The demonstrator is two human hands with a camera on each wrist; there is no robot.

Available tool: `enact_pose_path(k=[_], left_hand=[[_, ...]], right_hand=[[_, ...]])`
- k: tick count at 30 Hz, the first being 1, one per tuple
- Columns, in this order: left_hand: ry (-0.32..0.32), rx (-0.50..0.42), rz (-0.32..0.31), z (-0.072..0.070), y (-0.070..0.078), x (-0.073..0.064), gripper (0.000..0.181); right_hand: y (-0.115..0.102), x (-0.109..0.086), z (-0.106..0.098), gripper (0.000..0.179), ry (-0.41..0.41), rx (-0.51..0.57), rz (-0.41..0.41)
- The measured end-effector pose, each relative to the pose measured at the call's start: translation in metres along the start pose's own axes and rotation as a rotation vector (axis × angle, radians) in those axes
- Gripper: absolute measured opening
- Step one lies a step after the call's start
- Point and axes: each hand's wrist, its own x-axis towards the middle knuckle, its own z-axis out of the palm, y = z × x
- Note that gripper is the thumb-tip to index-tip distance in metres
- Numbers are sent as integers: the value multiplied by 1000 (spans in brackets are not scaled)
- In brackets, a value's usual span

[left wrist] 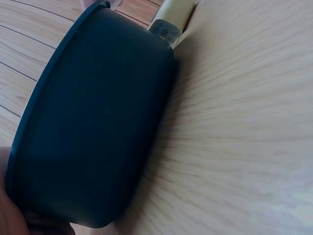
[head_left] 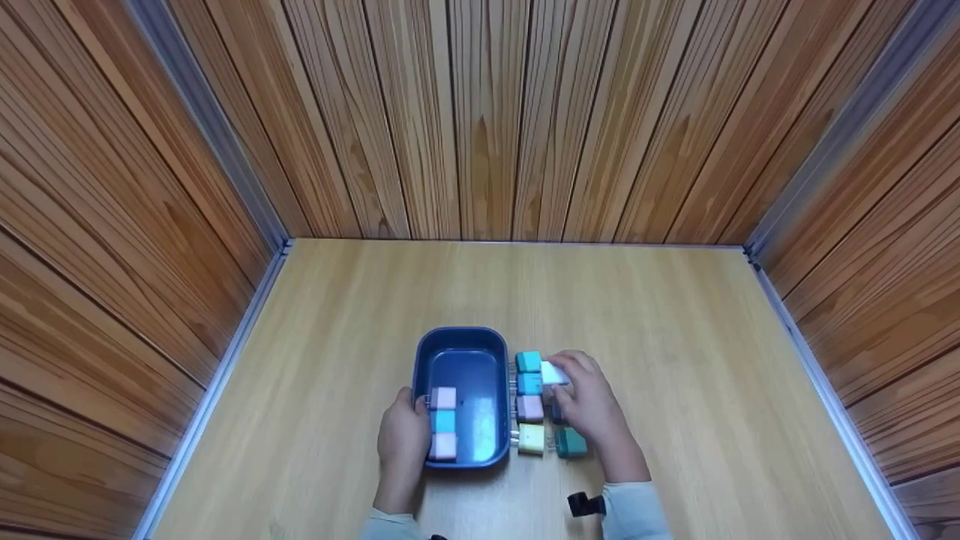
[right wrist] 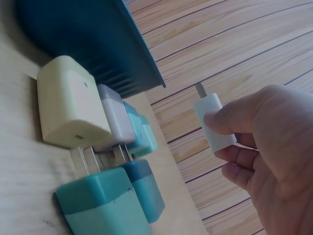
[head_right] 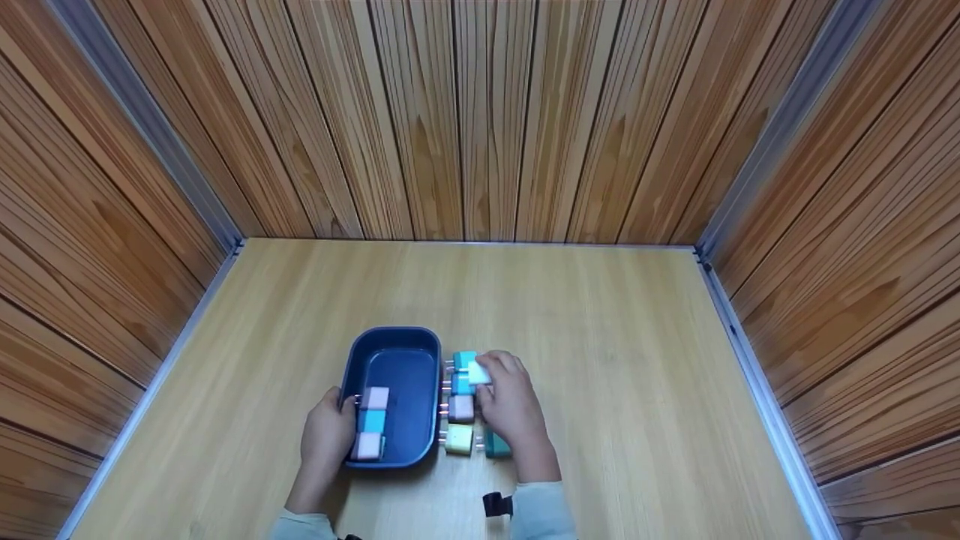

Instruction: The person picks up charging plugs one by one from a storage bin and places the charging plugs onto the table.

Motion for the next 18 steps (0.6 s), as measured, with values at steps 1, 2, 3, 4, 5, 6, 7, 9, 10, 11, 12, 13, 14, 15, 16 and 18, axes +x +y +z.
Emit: enact_pose_path(k=[1,2,3,4,5,6,7,9,10,11,12,13,14,15,16,18], left_hand=[[-1,1,-4,0,0,0,21],[-6,0,-11,0,0,0,22],[-10,1,-21,1,0,0,23],[-14,1,-29,1,1,1,24],[-18,0,-35,1,1,1,26],[-23,-2,-43,1,1,1,27],[-26,-5,-48,0,2,1,28],[-30,-9,-55,0,2,0,30],[-32,-12,-57,0,2,0,31],[-32,-13,-57,0,2,0,32],[-30,-14,-56,0,2,0,32],[-30,-15,-53,0,3,0,32],[-31,-18,-53,0,2,0,32],[-32,-19,-54,0,2,0,31],[-33,-19,-55,1,2,0,31],[-34,-21,-60,0,2,0,29]], right_hand=[[1,0,-1,43,-1,-1,10],[3,0,-1,43,-3,-4,21],[4,0,-2,43,-8,-5,28],[5,0,-2,44,-12,-5,36],[6,0,-3,44,-18,-6,45],[8,0,-3,44,-23,-7,54],[9,0,-3,44,-28,-7,59],[11,1,-4,44,-34,-3,63],[13,1,-5,43,-35,-3,64],[14,1,-5,43,-36,-3,63],[15,1,-5,43,-36,-3,63],[17,1,-5,43,-36,-2,67],[18,1,-5,43,-37,-2,73],[19,1,-4,43,-40,-3,83],[21,1,-3,43,-44,-4,97],[23,1,-1,43,-56,-10,125]])
